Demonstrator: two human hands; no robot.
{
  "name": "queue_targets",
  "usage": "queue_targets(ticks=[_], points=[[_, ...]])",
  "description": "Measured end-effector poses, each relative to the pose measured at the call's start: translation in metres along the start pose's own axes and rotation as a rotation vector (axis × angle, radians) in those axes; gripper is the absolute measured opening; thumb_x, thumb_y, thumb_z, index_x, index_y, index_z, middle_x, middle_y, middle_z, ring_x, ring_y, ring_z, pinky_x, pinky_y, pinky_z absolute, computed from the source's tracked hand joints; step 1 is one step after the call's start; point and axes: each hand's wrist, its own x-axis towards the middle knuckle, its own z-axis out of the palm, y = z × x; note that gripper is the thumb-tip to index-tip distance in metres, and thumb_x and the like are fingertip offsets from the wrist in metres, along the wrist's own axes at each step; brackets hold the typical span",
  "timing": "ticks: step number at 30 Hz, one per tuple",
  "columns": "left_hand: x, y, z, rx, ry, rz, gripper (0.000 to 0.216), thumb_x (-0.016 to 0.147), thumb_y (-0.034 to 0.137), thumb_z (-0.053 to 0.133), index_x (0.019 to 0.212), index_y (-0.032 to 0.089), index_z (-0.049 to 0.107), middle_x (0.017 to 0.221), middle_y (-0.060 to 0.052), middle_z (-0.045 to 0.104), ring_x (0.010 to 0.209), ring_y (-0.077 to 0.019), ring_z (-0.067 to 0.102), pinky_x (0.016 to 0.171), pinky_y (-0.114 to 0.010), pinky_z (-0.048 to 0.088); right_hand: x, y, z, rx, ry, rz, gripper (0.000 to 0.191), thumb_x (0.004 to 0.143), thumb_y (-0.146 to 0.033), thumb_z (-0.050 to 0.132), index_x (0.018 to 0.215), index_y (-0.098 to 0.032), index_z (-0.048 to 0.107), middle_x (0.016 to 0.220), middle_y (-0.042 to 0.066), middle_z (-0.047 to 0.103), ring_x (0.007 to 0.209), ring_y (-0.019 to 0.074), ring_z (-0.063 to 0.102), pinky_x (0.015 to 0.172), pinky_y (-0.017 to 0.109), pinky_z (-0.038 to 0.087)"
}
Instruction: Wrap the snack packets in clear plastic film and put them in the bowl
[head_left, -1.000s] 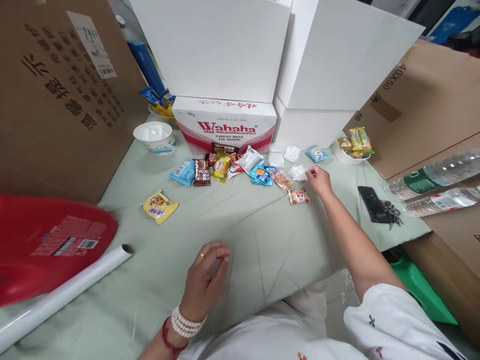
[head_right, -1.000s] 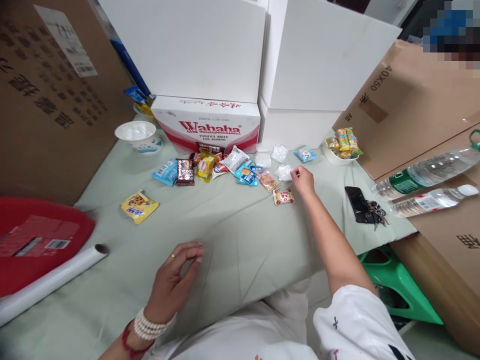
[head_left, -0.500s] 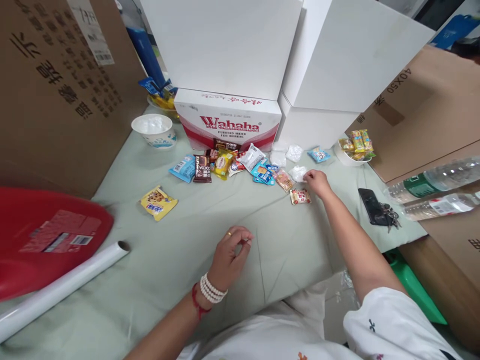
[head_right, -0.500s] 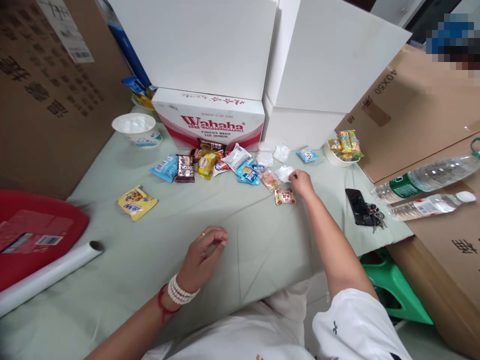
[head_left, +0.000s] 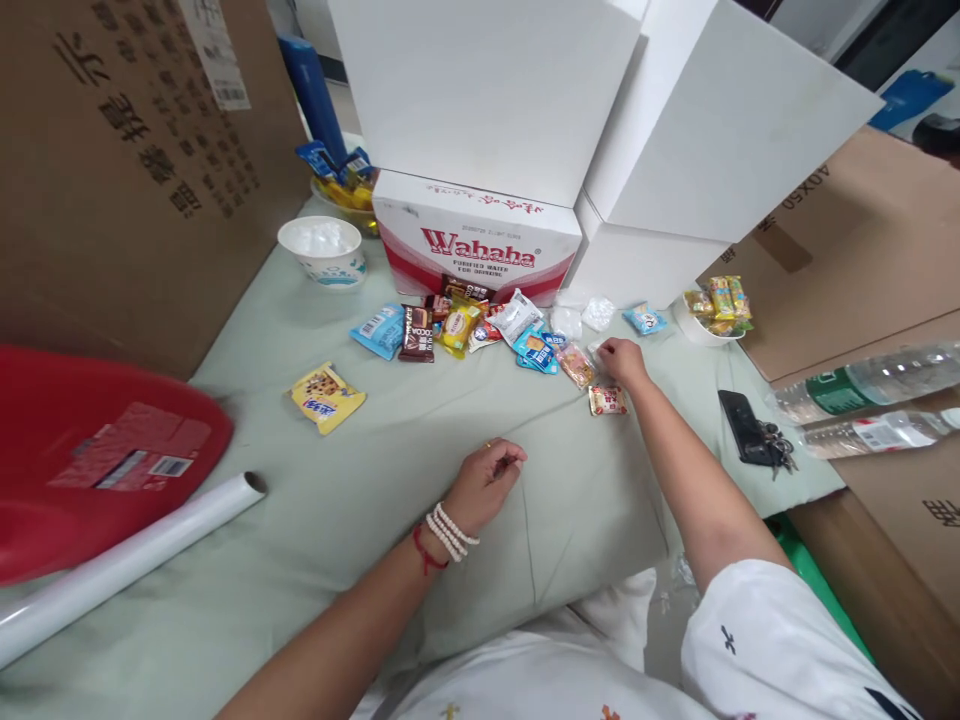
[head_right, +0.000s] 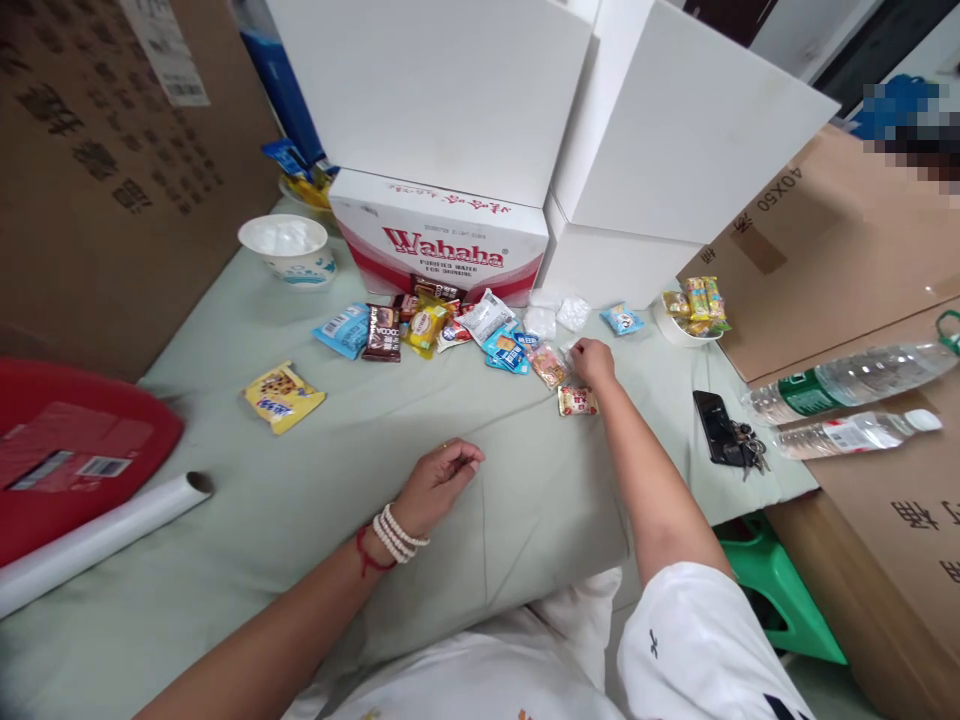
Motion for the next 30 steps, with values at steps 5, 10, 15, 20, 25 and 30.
queue_targets(ticks=[5,10,15,20,25,30], points=[[0.001,0.004,-0.007,-0.299,-0.012,-0.123,0.020,0.076,0.035,0.071,0.083,0.017,0.068,0.075,0.000,0.060,0.073,-0.0140,0.054,0.070,-0.028,0.048,-0.014,-0.008,-0.025,0.134,0.040,-0.001,0.027,0.080,-0.043,0.062,0.077,-0.017,0.070,0.065,0.002,0.065,0.059,0.0150,0.053,0.060,0.027,0.043],[0.001,0.011,-0.010,-0.355,0.019,-0.144,0.030,0.077,0.045,0.075,0.082,0.018,0.064,0.072,0.003,0.053,0.060,-0.0090,0.042,0.054,-0.022,0.037,-0.065,-0.040,-0.035,0.372,0.053,-0.060,0.035,0.083,-0.050,0.060,0.088,-0.017,0.070,0.065,-0.001,0.062,0.055,0.0128,0.048,0.053,0.025,0.039],[0.001,0.014,-0.012,-0.322,0.092,-0.132,0.041,0.078,0.053,0.075,0.094,0.019,0.061,0.081,0.002,0.057,0.059,-0.0070,0.044,0.055,-0.021,0.036,-0.158,-0.093,0.002,0.521,-0.162,-0.176,0.027,0.084,-0.045,0.064,0.084,-0.019,0.070,0.068,0.000,0.063,0.058,0.0130,0.050,0.056,0.025,0.039],[0.003,0.011,-0.016,-0.284,0.021,-0.144,0.044,0.078,0.058,0.073,0.075,0.018,0.055,0.062,0.006,0.048,0.054,-0.0072,0.042,0.052,-0.022,0.033,-0.205,-0.113,0.033,0.722,-0.376,-0.065,0.031,0.081,-0.049,0.069,0.083,-0.019,0.068,0.065,-0.001,0.059,0.055,0.0117,0.046,0.054,0.025,0.036],[0.005,0.012,-0.020,-0.430,-0.007,-0.199,0.051,0.074,0.064,0.075,0.073,0.019,0.050,0.059,0.008,0.045,0.050,-0.0061,0.039,0.049,-0.022,0.029,-0.207,-0.100,0.032,1.012,-0.488,0.146,0.046,0.080,-0.066,0.070,0.087,-0.021,0.065,0.057,-0.006,0.046,0.048,0.0098,0.033,0.046,0.024,0.026],[0.007,0.014,-0.023,-0.467,-0.019,-0.192,0.053,0.073,0.065,0.077,0.072,0.018,0.052,0.058,0.006,0.049,0.051,-0.0066,0.041,0.051,-0.023,0.030,-0.219,-0.093,0.032,0.898,-0.555,-0.032,0.043,0.078,-0.057,0.079,0.101,-0.022,0.069,0.081,0.002,0.067,0.067,0.0148,0.054,0.058,0.025,0.041]])
